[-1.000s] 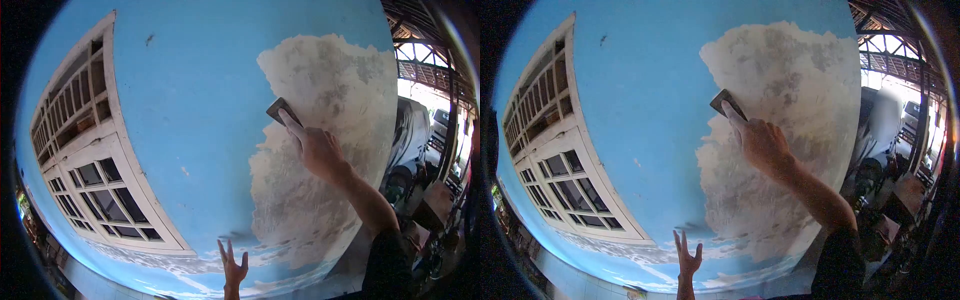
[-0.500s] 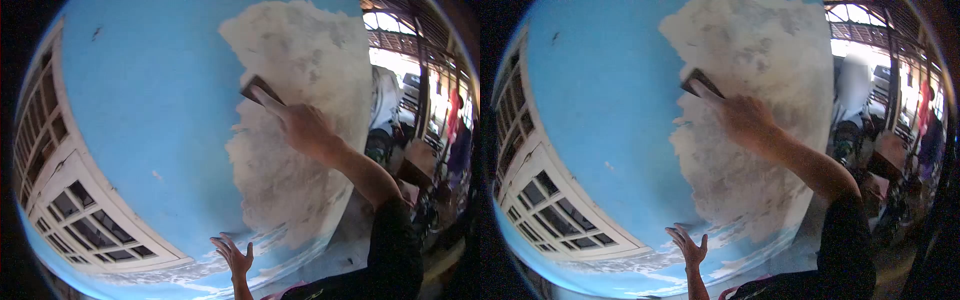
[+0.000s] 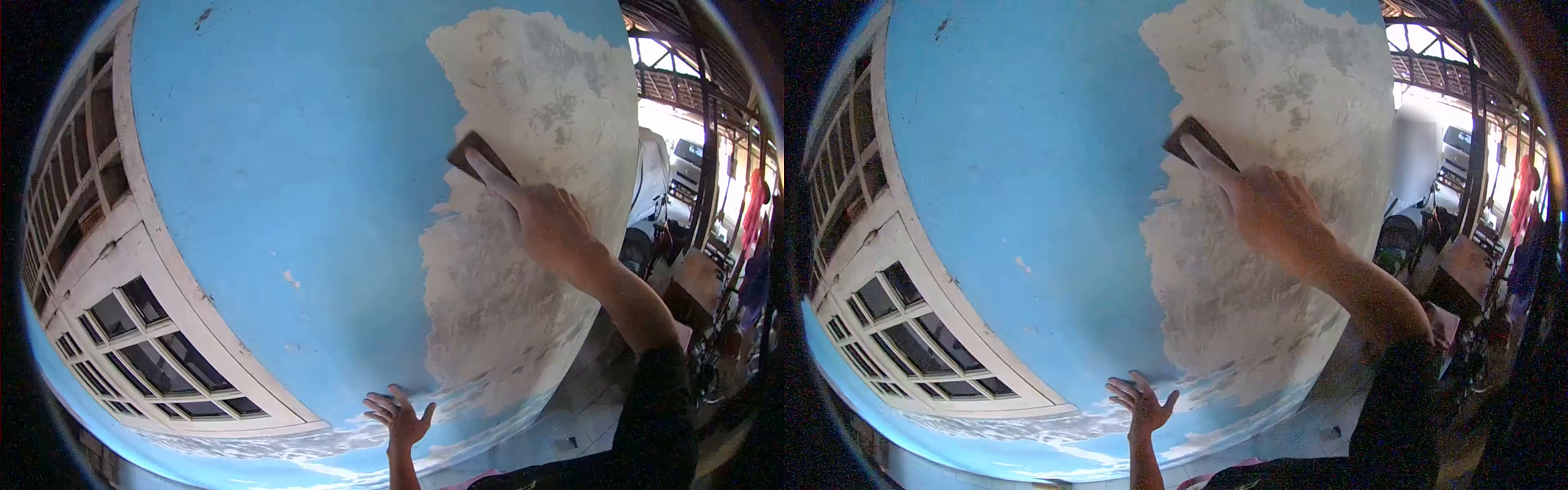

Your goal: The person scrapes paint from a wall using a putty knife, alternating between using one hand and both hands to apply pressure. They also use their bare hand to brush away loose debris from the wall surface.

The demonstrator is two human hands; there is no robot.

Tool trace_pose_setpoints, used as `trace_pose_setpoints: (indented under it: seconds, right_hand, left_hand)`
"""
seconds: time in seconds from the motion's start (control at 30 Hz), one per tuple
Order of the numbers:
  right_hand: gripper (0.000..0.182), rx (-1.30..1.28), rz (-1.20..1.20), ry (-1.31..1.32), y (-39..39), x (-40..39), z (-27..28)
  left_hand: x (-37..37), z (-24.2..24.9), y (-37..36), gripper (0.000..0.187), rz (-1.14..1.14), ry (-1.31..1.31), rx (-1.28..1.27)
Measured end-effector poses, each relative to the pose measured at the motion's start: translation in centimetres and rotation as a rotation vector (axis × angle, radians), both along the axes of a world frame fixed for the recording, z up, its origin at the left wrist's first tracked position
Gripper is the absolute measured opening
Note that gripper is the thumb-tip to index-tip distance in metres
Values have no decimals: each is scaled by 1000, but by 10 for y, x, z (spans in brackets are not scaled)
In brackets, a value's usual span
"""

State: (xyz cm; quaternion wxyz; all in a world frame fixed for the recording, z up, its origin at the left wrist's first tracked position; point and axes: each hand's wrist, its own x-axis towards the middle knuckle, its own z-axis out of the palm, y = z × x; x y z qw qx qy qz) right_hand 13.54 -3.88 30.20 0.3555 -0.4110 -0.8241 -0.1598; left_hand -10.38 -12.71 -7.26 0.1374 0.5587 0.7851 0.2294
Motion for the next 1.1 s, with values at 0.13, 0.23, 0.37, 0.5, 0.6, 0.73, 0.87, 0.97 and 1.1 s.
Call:
trace_pose_setpoints:
  seconds: [0.13,0.23,0.37,0.5,0.6,0.73,0.87,0.97,1.1]
  right_hand:
    - [53,-67,-80,-42,-5,1,0]
    - [52,164,-27,39,-11,-7,12]
    - [53,-33,-50,3,-3,6,-9]
    - [49,-10,56,33,1,11,8]
    - [46,-39,205,133,8,18,-6]
    - [47,-9,146,126,4,9,-9]
    - [47,-69,52,103,-2,3,3]
    - [49,-22,68,92,5,3,-16]
    - [53,-30,56,102,-1,-7,11]
  left_hand:
    - [-2,7,-2,128,-33,-8,-87]
    - [-7,-21,0,121,-57,0,105]
    - [-8,-9,-4,121,-80,-23,107]
    - [-12,-21,1,119,-87,22,131]
    - [-8,0,1,127,-67,-8,-91]
    - [-10,-17,0,127,-53,41,16]
    - [-3,2,0,128,-64,-7,-63]
    - [-9,0,-6,128,-64,3,-69]
    - [-4,13,-6,129,-76,-46,-125]
